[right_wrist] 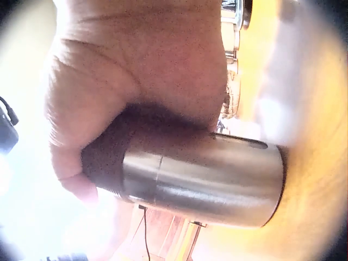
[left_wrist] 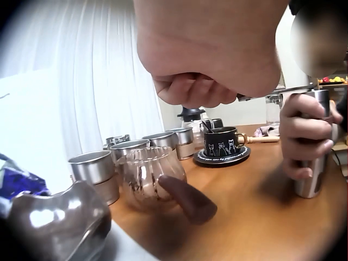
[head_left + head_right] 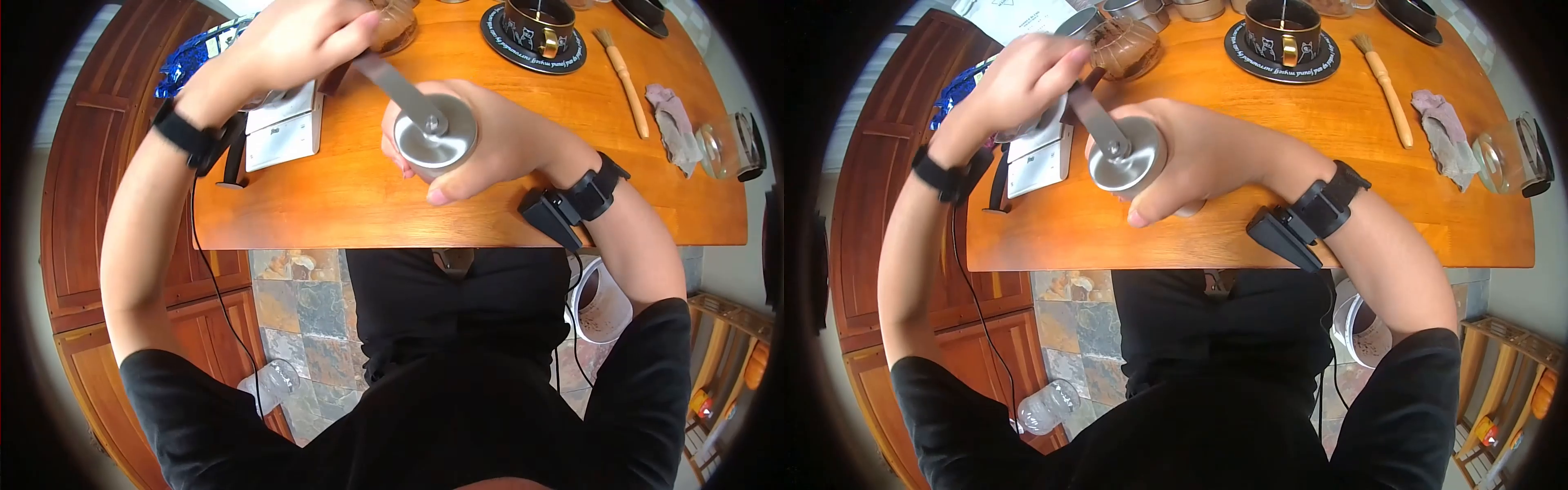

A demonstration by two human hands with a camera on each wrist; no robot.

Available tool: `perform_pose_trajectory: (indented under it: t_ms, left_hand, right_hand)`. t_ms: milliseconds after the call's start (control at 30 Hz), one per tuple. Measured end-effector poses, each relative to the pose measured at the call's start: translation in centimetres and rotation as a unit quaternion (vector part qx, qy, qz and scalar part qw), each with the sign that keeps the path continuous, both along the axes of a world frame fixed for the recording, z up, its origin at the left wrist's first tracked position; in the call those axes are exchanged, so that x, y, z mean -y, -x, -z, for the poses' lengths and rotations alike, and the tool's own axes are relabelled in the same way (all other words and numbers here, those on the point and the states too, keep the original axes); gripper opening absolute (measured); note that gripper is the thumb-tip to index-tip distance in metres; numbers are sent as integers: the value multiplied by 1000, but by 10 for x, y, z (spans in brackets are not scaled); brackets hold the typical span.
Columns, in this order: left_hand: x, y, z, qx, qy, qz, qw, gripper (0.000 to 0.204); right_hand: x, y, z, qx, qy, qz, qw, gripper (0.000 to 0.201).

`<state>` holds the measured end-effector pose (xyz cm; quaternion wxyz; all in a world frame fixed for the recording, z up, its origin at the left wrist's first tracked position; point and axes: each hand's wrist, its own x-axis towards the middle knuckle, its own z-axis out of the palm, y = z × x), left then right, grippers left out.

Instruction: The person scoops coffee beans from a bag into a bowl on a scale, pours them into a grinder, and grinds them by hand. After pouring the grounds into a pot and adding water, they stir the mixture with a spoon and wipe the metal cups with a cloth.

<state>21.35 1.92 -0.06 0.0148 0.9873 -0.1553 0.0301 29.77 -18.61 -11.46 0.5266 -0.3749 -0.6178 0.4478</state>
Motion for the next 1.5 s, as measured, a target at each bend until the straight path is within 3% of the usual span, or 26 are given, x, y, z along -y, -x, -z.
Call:
perform_pose_trajectory:
  t_ms: [67,100,200,300,400,633,733,767,933,1133,1367,1500]
  left_hand:
    - [14,-22,2,2,-32,-56,998,41]
    - [43,-32,-15,-41,-53,-68,995,46]
    - [72,-56,-13,-37,-48,18,998,47]
    - [106,-60,-23,-41,-116,92,988,46]
    - [126,-40,-25,-14,-94,159,983,39]
    - [135,38,2,39,22,259,965,27]
    - [137,61,10,64,-36,231,970,30]
    - [137,68,12,78,-71,211,972,35]
    - [108,90,10,98,32,189,977,33]
    - [60,100,5,70,33,167,983,24]
    - [52,96,4,67,37,157,985,27]
    - [19,90,11,79,28,48,995,33]
  right_hand:
    - [0,5,-3,-3,2,-8,1000,46]
    - [1,6,-3,-3,4,-9,1000,46]
    - [2,9,-3,-6,-4,3,1000,49]
    - [3,9,-7,-7,24,-5,1000,45]
    - [3,6,-14,-5,55,-14,998,40]
    - [2,4,-12,-18,62,84,994,33]
    - [-3,3,-11,-22,46,112,992,30]
    - [-4,3,-10,34,3,138,990,32]
    - [-4,-4,-1,31,3,105,994,42]
    - [1,-2,-8,-8,57,97,994,52]
    - [6,-4,-13,-11,79,99,992,53]
    - [3,-5,-7,9,43,96,994,51]
